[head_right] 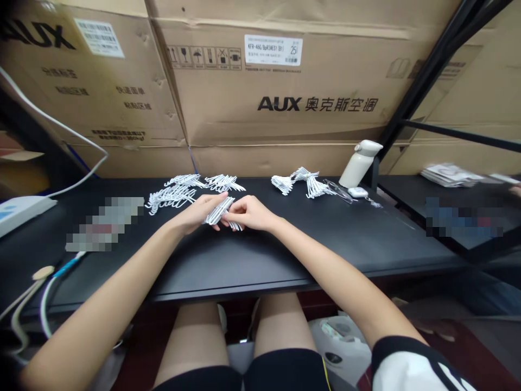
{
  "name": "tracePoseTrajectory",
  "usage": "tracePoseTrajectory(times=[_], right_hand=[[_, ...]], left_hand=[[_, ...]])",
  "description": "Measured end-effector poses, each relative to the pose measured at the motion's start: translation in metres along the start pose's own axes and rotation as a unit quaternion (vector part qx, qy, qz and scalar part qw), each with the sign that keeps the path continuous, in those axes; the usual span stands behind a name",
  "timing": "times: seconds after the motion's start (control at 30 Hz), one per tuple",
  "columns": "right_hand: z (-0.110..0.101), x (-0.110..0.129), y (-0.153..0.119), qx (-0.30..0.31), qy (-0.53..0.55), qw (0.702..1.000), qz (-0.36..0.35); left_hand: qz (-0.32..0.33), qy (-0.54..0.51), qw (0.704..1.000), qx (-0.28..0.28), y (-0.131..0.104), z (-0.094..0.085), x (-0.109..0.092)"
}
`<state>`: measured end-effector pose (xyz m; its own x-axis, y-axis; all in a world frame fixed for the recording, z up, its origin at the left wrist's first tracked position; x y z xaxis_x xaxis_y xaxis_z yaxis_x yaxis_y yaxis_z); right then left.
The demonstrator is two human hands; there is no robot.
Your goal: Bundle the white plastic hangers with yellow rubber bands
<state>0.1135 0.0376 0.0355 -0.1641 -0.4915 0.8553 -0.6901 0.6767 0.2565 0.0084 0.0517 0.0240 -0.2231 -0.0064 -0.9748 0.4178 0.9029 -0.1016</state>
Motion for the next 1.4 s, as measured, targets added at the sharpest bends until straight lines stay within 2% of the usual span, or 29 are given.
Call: tracePoseTrajectory(times=[0.1,0.27,0.47,0.57,0.77,1.0,1.1,1.2,1.27,1.33,1.4], right_hand=[[-0.002,0.005,-0.001,-0.017,-0.016,1.0,0.001],[-0.006,0.008,-0.002,-0.055,-0.047,0.997,-0.018],[-0.007,0.005,-0.004,-0.129,-0.141,0.98,-0.053],[-0.004,0.007,-0.004,-0.13,-0.182,0.972,-0.074],[-0.003,0.006,-0.005,-0.126,-0.195,0.968,-0.09],[-0.001,0.003,-0.003,-0.132,-0.188,0.971,-0.073],[-0.01,0.002,-0.003,-0.183,-0.125,0.974,-0.057],[-0.028,-0.005,-0.005,-0.255,-0.064,0.964,-0.033],[-0.037,-0.013,-0.005,-0.281,-0.077,0.956,-0.025],[-0.039,-0.02,-0.002,-0.267,-0.136,0.954,-0.024],[-0.035,-0.029,0.003,-0.223,-0.191,0.956,-0.02]], left_hand=[[0.01,-0.007,1.0,-0.004,0.001,0.0,-0.001],[0.046,-0.017,0.998,-0.043,0.001,-0.004,-0.005],[0.069,-0.003,0.996,-0.054,0.0,-0.004,-0.009],[0.058,0.005,0.997,-0.044,-0.001,-0.002,-0.009],[0.056,0.029,0.998,-0.029,-0.001,0.001,-0.009],[0.061,0.038,0.997,-0.012,-0.001,0.002,-0.009],[0.055,0.006,0.997,-0.062,0.001,-0.011,-0.009],[0.045,-0.06,0.983,-0.165,0.001,-0.034,-0.008],[0.036,-0.102,0.969,-0.22,-0.001,-0.045,-0.007],[0.028,-0.13,0.958,-0.252,-0.003,-0.051,-0.005],[0.022,-0.143,0.953,-0.267,-0.004,-0.053,-0.004]])
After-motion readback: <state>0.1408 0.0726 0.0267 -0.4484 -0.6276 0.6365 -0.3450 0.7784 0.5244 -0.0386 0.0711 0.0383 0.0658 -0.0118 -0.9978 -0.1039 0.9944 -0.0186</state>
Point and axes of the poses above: each hand's wrist, its own y-axis towards the middle knuckle, its own z-axis out of the palm, x = y × z, the point moved 7 cm from there along y, towards the middle knuckle, and after that the axes turned 2 degrees about -z, right-handed, at the moved point
